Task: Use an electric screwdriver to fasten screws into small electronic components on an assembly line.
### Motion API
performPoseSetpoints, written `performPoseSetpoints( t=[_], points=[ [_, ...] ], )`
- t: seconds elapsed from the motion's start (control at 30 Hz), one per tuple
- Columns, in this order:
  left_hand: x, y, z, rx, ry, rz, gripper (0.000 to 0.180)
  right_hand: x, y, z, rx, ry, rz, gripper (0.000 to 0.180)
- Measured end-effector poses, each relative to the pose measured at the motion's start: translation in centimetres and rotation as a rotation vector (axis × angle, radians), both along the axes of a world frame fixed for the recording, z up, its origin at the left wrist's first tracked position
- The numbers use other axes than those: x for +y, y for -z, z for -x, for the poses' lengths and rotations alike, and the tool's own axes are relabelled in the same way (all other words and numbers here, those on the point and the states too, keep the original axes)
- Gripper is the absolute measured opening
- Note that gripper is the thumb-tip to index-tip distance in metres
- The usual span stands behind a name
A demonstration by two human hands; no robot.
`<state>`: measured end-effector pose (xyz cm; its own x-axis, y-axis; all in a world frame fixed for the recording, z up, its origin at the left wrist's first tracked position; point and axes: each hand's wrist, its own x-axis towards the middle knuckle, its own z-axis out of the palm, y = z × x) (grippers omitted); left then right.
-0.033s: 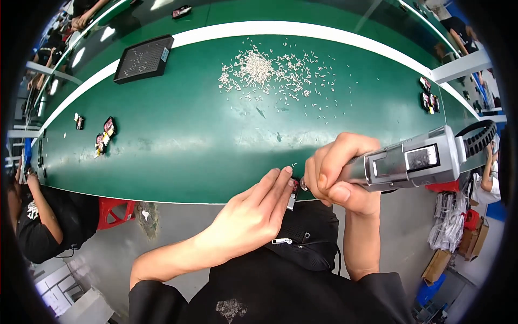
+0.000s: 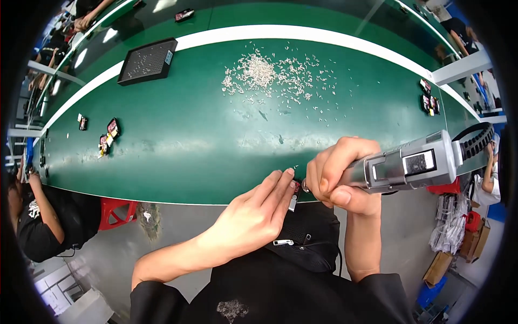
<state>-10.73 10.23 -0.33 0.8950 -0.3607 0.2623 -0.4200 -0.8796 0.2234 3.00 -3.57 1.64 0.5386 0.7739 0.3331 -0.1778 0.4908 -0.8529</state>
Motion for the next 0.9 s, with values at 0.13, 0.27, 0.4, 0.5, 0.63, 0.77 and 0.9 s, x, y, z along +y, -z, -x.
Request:
performPoseSetpoints(
  t=[0.13,0.27,0.4,0.5,0.63,0.77,0.9],
  points=[
    [0.6,-0.1,0.4,-0.014,-0.034,0.025,0.039,-0.5,0.2,-0.4,0.021,-0.050,-0.128,0.018],
    [4.0,-0.5,1.5,0.023,-0.334,0.055,0.044,-3.7,0.1,-0.7,0.282,0.063,-0.378,0.015],
    [11.1,-0.1,3.9,-0.094,-1.005,-0.234,0.046,-8.0,2.6,-1.3,0.408,0.293,-0.335,0.016],
    [10.9,-1.8,1.7,-0.188,-0.926,-0.191,0.047,-9.7,4.3,-1.8,0.477,0.407,-0.332,0.014],
    [8.6,-1.5,-4.7,-0.229,-0.623,0.052,0.028,-10.5,4.7,-1.3,0.611,0.485,-0.413,0.012],
    [9.3,-0.5,-7.8,-0.170,-0.585,0.034,0.017,-10.2,4.6,-1.2,0.619,0.490,-0.419,0.011],
    [10.0,0.0,-8.6,-0.144,-0.545,-0.004,0.014,-10.3,4.6,-1.4,0.655,0.490,-0.440,0.011]
  ],
)
